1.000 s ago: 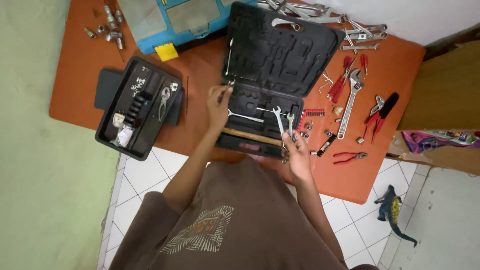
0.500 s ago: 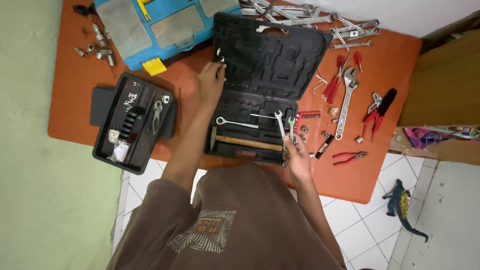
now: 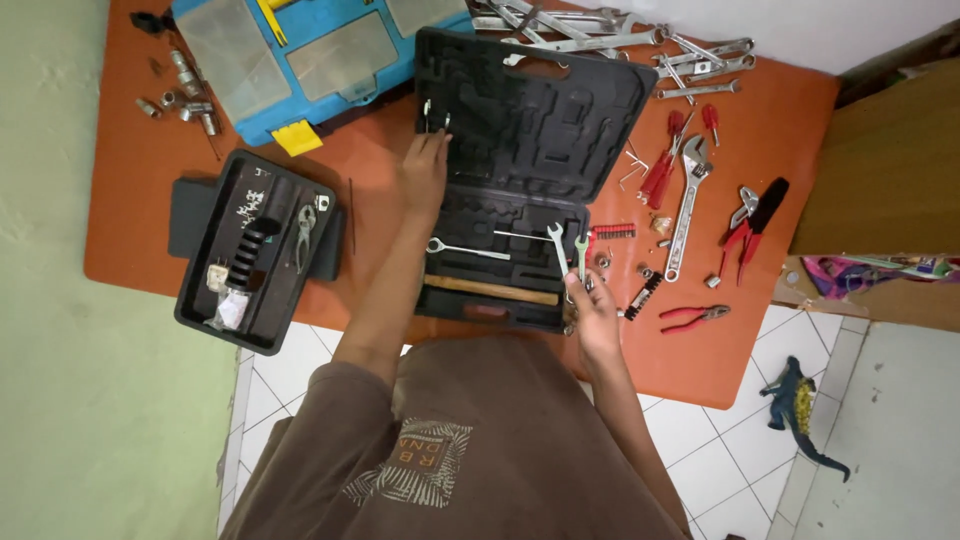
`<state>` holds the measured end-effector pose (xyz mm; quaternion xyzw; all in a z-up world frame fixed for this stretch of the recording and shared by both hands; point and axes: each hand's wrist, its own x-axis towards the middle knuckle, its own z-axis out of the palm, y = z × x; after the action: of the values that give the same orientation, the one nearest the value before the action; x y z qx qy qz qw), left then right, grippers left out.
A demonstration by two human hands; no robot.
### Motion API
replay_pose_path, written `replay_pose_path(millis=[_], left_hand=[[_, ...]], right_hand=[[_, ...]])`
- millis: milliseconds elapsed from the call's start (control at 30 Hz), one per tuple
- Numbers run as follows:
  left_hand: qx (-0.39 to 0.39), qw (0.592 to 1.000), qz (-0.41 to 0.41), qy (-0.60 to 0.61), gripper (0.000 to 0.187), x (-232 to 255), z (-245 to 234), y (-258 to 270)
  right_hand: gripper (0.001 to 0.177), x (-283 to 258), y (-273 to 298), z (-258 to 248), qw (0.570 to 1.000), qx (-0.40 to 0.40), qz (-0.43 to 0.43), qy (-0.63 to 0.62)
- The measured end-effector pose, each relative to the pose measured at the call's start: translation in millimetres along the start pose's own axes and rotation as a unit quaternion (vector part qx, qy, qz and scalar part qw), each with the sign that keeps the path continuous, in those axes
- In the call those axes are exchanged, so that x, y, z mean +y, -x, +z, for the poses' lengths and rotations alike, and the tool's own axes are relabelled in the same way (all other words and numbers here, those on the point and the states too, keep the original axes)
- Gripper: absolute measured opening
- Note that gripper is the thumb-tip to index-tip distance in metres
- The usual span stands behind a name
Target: Organizing various wrenches and a hammer into a plastic tool case.
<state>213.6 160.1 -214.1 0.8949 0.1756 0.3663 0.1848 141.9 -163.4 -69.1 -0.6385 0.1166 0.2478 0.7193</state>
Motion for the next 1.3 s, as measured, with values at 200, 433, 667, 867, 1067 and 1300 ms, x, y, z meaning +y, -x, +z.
replay_pose_path(millis=[200, 433, 667, 867, 1067, 1300], left_hand=[[-0.024, 0.998, 0.007, 0.053, 0.014, -13, 5, 7], [-0.056, 0.994, 0.032, 0.086, 0.024, -15, 1, 19], [-0.068, 0.997, -0.002, 0.045, 0.020, -16, 3, 23], [-0.061, 0.996, -0.041, 0.053, 0.014, -13, 2, 22], [-0.073, 0.996, -0.025, 0.053, 0.014, -15, -4, 22], [-0.082, 0.994, -0.013, 0.073, 0.015, -36, 15, 35]], right_hand=[[0.009, 1, 3, 3, 1.000, 0.003, 0.016, 0.006], [0.010, 7, 3, 3, 1.000, 0.005, 0.015, 0.005], [0.008, 13, 8, 5, 1.000, 0.013, 0.022, 0.001], [0.009, 24, 6, 0, 1.000, 0.018, 0.020, 0.007], [0.008, 26, 5, 1, 0.999, 0.018, 0.025, 0.017], [0.008, 19, 7, 6, 0.999, 0.018, 0.024, 0.009]])
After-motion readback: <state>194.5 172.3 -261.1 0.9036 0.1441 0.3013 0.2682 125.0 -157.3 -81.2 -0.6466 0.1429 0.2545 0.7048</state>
